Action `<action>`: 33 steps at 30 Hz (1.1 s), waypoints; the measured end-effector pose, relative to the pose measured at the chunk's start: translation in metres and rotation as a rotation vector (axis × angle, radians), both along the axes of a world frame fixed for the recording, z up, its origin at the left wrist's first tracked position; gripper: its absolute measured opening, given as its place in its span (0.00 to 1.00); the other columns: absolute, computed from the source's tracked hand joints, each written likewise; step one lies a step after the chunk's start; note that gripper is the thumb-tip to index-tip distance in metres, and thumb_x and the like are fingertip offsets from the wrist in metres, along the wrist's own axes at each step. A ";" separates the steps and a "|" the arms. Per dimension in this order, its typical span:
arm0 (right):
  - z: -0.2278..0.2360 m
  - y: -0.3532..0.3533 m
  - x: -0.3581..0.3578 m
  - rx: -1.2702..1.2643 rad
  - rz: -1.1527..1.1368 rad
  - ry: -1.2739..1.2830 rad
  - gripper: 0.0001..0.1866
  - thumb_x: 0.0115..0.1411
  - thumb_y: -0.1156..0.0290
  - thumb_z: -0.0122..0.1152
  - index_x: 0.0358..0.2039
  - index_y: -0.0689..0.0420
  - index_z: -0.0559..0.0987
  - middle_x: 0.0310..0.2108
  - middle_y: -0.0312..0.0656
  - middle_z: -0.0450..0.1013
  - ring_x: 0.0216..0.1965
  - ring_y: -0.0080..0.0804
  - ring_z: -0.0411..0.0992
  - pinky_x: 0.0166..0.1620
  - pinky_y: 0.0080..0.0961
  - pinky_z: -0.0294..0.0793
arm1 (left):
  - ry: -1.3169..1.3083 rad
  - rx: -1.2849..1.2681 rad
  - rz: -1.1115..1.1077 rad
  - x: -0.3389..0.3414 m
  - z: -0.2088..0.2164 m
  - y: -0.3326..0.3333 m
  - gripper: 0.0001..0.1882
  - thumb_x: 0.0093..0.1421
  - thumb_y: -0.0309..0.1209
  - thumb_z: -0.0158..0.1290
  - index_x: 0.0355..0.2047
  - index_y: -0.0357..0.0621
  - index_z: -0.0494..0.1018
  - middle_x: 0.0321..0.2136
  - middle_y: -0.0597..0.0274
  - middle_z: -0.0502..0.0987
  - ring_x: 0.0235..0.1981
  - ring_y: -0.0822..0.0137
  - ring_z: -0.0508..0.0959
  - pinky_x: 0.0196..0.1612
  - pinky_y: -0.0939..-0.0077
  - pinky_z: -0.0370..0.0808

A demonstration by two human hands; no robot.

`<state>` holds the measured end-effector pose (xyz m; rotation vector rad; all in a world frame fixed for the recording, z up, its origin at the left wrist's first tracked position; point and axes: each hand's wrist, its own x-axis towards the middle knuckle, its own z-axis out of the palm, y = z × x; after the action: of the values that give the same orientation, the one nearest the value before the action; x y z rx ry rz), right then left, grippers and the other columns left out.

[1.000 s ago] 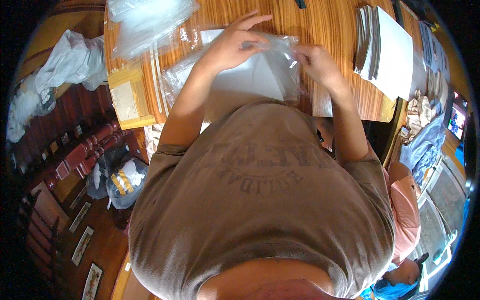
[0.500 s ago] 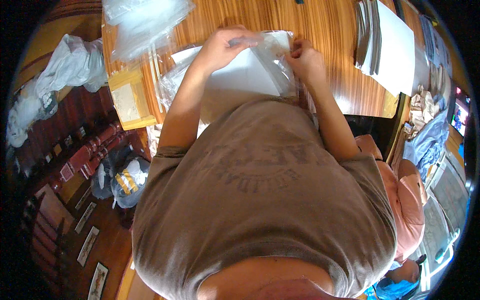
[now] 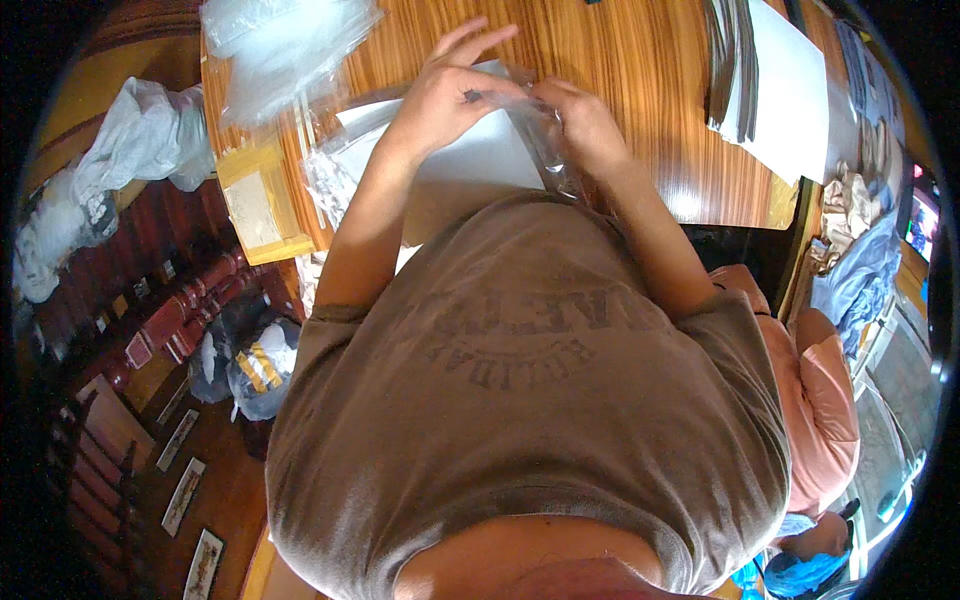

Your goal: The person organizes stacks of paper sheets on a table and places them into plastic sleeves by hand.

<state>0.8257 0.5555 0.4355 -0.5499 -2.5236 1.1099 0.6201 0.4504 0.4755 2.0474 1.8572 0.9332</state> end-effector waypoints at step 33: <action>0.186 0.075 0.000 -0.005 -0.323 -0.096 0.26 0.70 0.49 0.55 0.57 0.56 0.78 0.45 0.44 0.78 0.46 0.25 0.73 0.51 0.19 0.68 | -0.839 0.276 0.826 -0.023 -0.067 -0.153 0.28 0.67 0.27 0.58 0.64 0.35 0.62 0.49 0.54 0.79 0.50 0.67 0.77 0.57 0.71 0.73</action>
<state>0.8260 0.6302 0.6218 -0.9921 -2.3967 0.9894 0.5975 0.2977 0.4084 0.6325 2.0538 1.9266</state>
